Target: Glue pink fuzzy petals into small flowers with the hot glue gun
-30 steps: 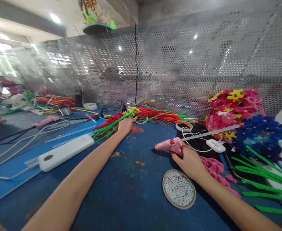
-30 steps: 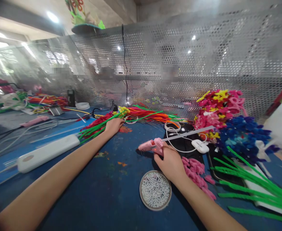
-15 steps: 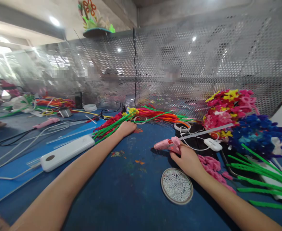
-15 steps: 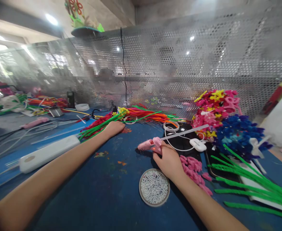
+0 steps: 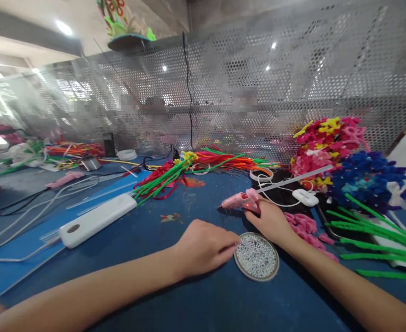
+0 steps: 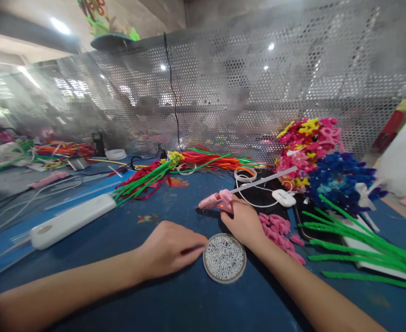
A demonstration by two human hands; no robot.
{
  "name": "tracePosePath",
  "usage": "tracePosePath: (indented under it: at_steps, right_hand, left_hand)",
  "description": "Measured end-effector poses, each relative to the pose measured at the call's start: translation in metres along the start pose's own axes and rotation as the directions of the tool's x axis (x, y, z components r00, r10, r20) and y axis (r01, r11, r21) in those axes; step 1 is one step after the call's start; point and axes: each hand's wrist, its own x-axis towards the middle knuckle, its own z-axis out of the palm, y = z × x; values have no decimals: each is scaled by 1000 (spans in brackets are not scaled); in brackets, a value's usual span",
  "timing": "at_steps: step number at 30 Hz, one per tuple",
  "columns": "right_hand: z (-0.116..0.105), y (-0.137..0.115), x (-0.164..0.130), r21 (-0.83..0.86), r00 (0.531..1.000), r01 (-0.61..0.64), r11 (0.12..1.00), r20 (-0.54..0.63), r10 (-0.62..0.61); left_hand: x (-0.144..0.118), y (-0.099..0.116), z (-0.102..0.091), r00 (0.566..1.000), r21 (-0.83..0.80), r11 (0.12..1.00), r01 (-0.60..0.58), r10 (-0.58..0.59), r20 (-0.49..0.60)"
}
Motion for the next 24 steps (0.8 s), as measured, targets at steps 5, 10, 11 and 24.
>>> tracePosePath:
  at_steps: [5,10,11,24]
  right_hand:
    - [-1,-1,0,-20,1000,0,1000,10,0]
    - [-1,-1,-1,-36,1000,14,999,19,-13]
    - [-1,-1,-1,-38,1000,10,999,20,-10]
    - [-1,-7,2,-62,1000,4,998,3,-4]
  left_hand:
    - [8,1,2,999,-145,988,43,-43,4]
    - [15,-81,-12,874,-54,897,438,-439,-208]
    - [18,-102,-13,851,-36,877,479,-474,-225]
    - [91,-231,3,606,98,598,795,-784,-136]
